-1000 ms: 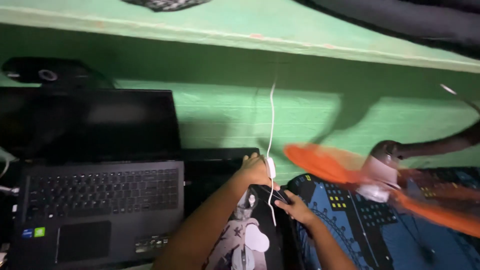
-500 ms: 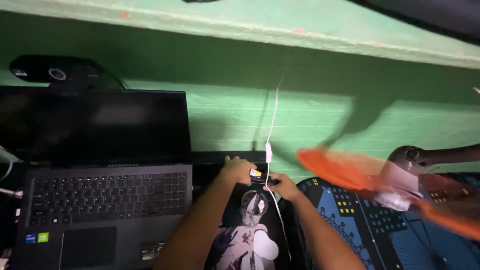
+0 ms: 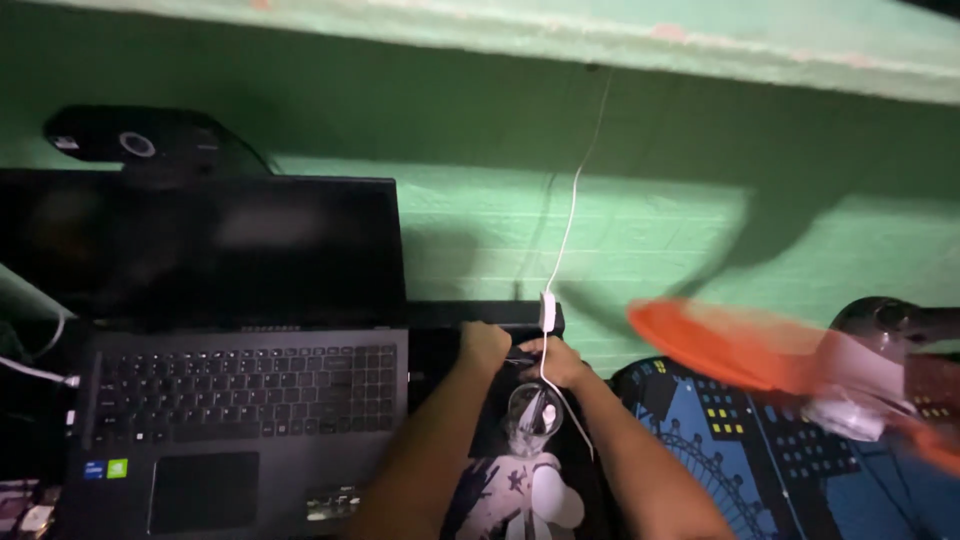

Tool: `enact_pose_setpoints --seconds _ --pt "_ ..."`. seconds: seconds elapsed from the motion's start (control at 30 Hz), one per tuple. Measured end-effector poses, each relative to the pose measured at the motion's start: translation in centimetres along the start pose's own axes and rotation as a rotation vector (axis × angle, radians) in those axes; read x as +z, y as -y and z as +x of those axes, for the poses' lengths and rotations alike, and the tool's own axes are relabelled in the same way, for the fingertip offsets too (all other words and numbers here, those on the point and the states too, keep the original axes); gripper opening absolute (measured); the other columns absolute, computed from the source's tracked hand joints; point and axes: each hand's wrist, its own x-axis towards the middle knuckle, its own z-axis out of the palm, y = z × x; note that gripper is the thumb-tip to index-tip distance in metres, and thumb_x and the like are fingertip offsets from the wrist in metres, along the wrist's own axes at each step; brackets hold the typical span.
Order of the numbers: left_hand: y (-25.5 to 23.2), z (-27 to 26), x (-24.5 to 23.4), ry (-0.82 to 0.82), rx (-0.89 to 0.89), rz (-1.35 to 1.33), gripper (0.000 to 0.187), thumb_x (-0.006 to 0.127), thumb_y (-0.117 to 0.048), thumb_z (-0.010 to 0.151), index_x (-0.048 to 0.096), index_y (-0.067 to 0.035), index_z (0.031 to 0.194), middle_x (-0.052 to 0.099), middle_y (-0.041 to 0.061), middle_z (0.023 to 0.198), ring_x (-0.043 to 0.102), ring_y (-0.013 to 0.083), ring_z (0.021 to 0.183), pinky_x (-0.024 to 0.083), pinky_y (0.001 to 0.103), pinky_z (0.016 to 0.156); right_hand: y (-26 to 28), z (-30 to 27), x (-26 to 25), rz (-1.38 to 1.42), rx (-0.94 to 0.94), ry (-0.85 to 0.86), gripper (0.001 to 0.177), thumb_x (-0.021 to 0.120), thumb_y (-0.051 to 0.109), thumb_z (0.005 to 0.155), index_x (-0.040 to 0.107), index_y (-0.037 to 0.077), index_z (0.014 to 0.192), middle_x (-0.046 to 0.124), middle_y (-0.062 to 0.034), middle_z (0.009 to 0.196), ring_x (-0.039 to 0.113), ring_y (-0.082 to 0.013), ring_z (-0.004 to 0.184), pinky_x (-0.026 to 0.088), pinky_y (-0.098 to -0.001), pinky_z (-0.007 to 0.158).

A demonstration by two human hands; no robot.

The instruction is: Organizing various skincare and cosmetic products on a shelf or dresser.

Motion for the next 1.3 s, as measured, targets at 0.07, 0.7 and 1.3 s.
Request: enact_pose_setpoints --seconds 0.07,0.7,1.3 --pt "0.1 0.3 0.3 0.074 -0.038 -0.007 0.028 0.057 -0.021 0.100 0.078 -0.019 0.119 0.072 0.006 0.127 0.067 0.0324 0.123 0.051 0.053 0.098 -0.7 0.6 0.6 -0.086 0.128 -0.022 0.060 0.095 0.010 0.064 0.074 0.010 0.119 0.077 -0.0047 0.106 0.070 -0.0133 0.095 0.053 -0.0279 0.091" --pt "1.8 5.4 7.2 0.276 -0.251 -0.086 0.036 0.056 -0.023 0.104 0.067 -0.013 0.137 0.060 0.012 0.145 0.058 0.0415 0.131 0.049 0.070 0.098 -2.1 3.0 1.6 0.293 -0.045 0.120 0.079 0.095 0.019 0.060 0.062 0.008 0.130 0.074 -0.0049 0.108 0.071 -0.0176 0.093 0.058 -0.0358 0.085" --pt "0.7 0.7 3.5 0.007 -0.297 -0.047 0.035 0.053 -0.017 0.101 0.070 -0.010 0.130 0.057 0.017 0.145 0.055 0.0459 0.128 0.046 0.073 0.096 -12.0 -2.6 2.2 -0.245 0.435 -0.859 0.062 0.060 0.051 0.094 0.061 0.011 0.142 0.057 -0.0279 0.140 0.056 -0.0445 0.126 0.045 -0.0483 0.104"
